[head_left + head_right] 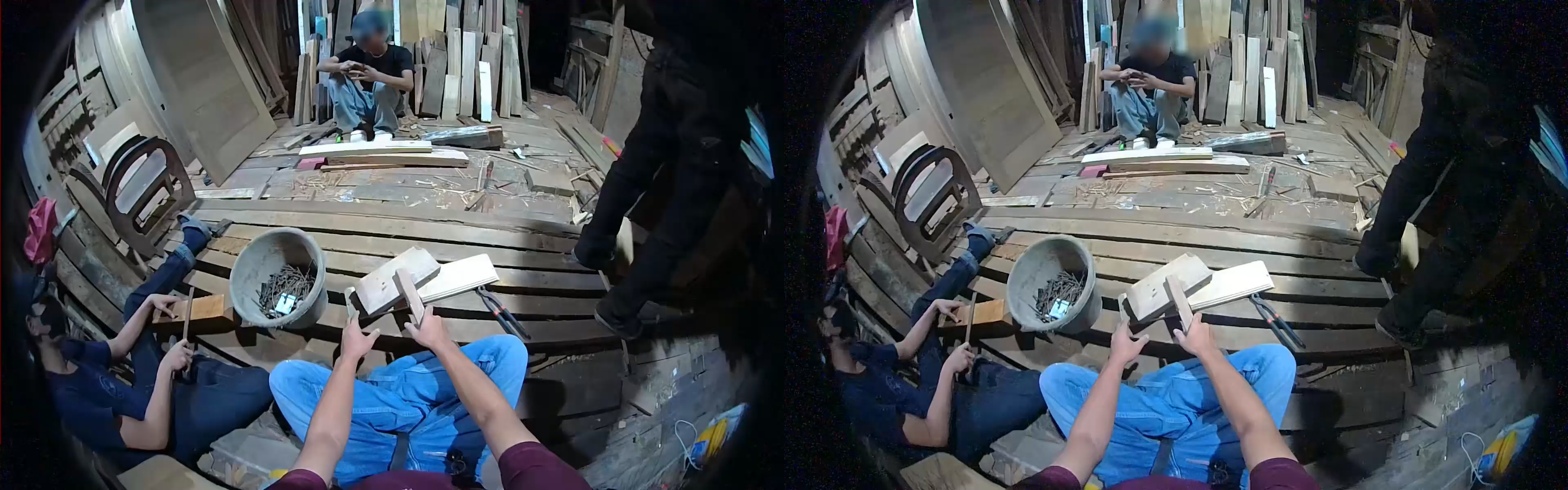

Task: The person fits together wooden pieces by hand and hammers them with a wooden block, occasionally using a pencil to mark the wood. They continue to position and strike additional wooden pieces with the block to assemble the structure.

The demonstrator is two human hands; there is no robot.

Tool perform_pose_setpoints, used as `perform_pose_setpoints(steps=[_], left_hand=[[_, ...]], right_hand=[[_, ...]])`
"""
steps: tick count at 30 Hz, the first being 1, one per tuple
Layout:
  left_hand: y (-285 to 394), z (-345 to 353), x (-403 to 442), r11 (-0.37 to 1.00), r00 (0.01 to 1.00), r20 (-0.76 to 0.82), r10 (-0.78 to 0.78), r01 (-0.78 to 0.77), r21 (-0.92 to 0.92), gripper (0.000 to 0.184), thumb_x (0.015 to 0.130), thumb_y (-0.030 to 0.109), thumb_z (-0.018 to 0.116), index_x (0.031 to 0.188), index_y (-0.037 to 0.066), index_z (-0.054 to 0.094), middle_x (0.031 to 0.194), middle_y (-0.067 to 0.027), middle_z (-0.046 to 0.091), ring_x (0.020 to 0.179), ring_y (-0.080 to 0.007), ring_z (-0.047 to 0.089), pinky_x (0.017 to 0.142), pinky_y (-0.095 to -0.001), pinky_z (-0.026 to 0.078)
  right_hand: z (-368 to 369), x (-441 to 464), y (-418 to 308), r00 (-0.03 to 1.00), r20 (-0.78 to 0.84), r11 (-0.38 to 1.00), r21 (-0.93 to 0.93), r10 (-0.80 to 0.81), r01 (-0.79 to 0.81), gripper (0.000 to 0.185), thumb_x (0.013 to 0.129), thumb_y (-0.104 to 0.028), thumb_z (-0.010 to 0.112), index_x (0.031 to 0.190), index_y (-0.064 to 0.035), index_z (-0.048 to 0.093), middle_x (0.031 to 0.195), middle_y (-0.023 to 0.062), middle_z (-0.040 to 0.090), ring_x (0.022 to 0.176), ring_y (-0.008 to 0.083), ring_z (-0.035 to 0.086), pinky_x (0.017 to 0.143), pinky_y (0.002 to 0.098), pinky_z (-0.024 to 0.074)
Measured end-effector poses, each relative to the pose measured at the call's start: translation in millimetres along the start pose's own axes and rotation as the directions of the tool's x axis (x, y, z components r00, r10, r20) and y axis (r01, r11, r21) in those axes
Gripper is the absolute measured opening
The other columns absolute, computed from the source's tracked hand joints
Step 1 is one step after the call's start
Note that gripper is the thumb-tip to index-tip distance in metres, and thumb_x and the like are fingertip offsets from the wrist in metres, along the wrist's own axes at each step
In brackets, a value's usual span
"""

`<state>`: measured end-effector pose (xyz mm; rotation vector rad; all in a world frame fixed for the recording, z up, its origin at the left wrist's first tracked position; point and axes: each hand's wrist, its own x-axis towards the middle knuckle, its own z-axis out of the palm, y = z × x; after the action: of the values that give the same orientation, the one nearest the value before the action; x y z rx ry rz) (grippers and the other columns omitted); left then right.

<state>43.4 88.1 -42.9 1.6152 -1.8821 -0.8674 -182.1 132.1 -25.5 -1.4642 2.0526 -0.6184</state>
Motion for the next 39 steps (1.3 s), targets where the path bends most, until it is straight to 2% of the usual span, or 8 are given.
perform_pose_setpoints(steps=[6,7,9,10,13,24,29,39], left_hand=[[-4,4,-39,0.993,0.977,-0.178,0.114,-0.105,0.058,0.048,0.073,0.032,0.082,0.106,0.0,0.07,0.105,-0.021,0.069,0.102,-0.0364,0.066,0.093,-0.0438,0.052],[3,-2,-43,0.994,0.985,-0.145,0.099,-0.09,0.064,0.046,0.072,0.032,0.082,0.104,0.0,0.07,0.104,-0.0209,0.069,0.101,-0.0365,0.066,0.092,-0.0439,0.053],[17,-1,-50,0.982,0.964,-0.2,0.175,-0.157,0.102,0.043,0.073,0.031,0.082,0.103,0.002,0.072,0.099,-0.0192,0.071,0.094,-0.0346,0.069,0.086,-0.0422,0.055],[27,-1,-51,0.982,0.958,-0.225,0.179,-0.158,0.108,0.043,0.073,0.03,0.082,0.104,0.003,0.072,0.103,-0.0188,0.071,0.097,-0.0343,0.069,0.087,-0.0418,0.054],[65,-2,-56,0.946,0.908,-0.267,0.322,-0.314,0.076,0.041,0.075,0.029,0.081,0.106,0.004,0.07,0.107,-0.0163,0.069,0.103,-0.0329,0.066,0.092,-0.0411,0.052],[86,15,-61,0.914,0.882,-0.252,0.398,-0.405,0.026,0.032,0.076,0.024,0.078,0.098,0.004,0.07,0.109,-0.0153,0.068,0.105,-0.0333,0.064,0.093,-0.0422,0.051],[52,10,-52,0.96,0.933,-0.235,0.272,-0.279,0.004,0.031,0.075,0.023,0.079,0.098,0.004,0.069,0.103,-0.015,0.069,0.098,-0.0331,0.067,0.09,-0.0421,0.053],[41,19,-40,0.946,0.934,-0.241,0.265,-0.3,-0.125,0.022,0.08,0.021,0.075,0.093,0.004,0.07,0.099,-0.0129,0.071,0.096,-0.0313,0.068,0.087,-0.0402,0.054]], right_hand=[[-9,-16,4,0.995,-0.006,0.99,0.108,0.095,-0.094,0.052,0.083,-0.045,0.068,0.116,-0.0059,0.057,0.111,0.0259,0.068,0.106,0.0437,0.064,0.092,0.0528,0.0499],[-2,-15,8,0.994,-0.105,0.995,0.099,0.033,-0.022,0.045,0.083,-0.041,0.071,0.106,-0.0035,0.061,0.085,0.0195,0.072,0.078,0.0336,0.072,0.073,0.0458,0.056],[8,-14,12,0.99,-0.139,0.996,0.088,0.026,-0.014,0.045,0.083,-0.041,0.071,0.103,-0.0012,0.062,0.073,0.0163,0.071,0.068,0.0293,0.072,0.067,0.0429,0.0568],[19,-6,20,0.985,-0.167,0.994,0.095,-0.037,0.053,0.045,0.083,-0.039,0.072,0.101,0.0012,0.063,0.069,0.0166,0.07,0.067,0.0315,0.071,0.068,0.0443,0.057],[-30,-48,-33,0.997,-0.034,0.998,0.031,0.063,-0.062,0.055,0.081,-0.035,0.075,0.115,0.0041,0.057,0.108,0.0301,0.067,0.106,0.0442,0.065,0.091,0.0506,0.0523],[-42,-74,-47,1.0,-0.011,0.994,-0.104,-0.017,0.015,0.056,0.082,-0.033,0.073,0.124,-0.0007,0.058,0.106,0.0275,0.069,0.103,0.0443,0.065,0.09,0.0518,0.0519],[-25,-65,-40,0.998,-0.043,0.997,-0.059,-0.052,0.05,0.056,0.08,-0.034,0.074,0.124,-0.0025,0.059,0.107,0.027,0.069,0.104,0.0447,0.065,0.09,0.0518,0.0521],[-3,-37,-17,0.998,0.066,0.997,-0.075,0.013,-0.008,0.044,0.079,-0.031,0.076,0.109,0.0005,0.068,0.098,0.0279,0.07,0.099,0.0445,0.067,0.086,0.0515,0.0528]])
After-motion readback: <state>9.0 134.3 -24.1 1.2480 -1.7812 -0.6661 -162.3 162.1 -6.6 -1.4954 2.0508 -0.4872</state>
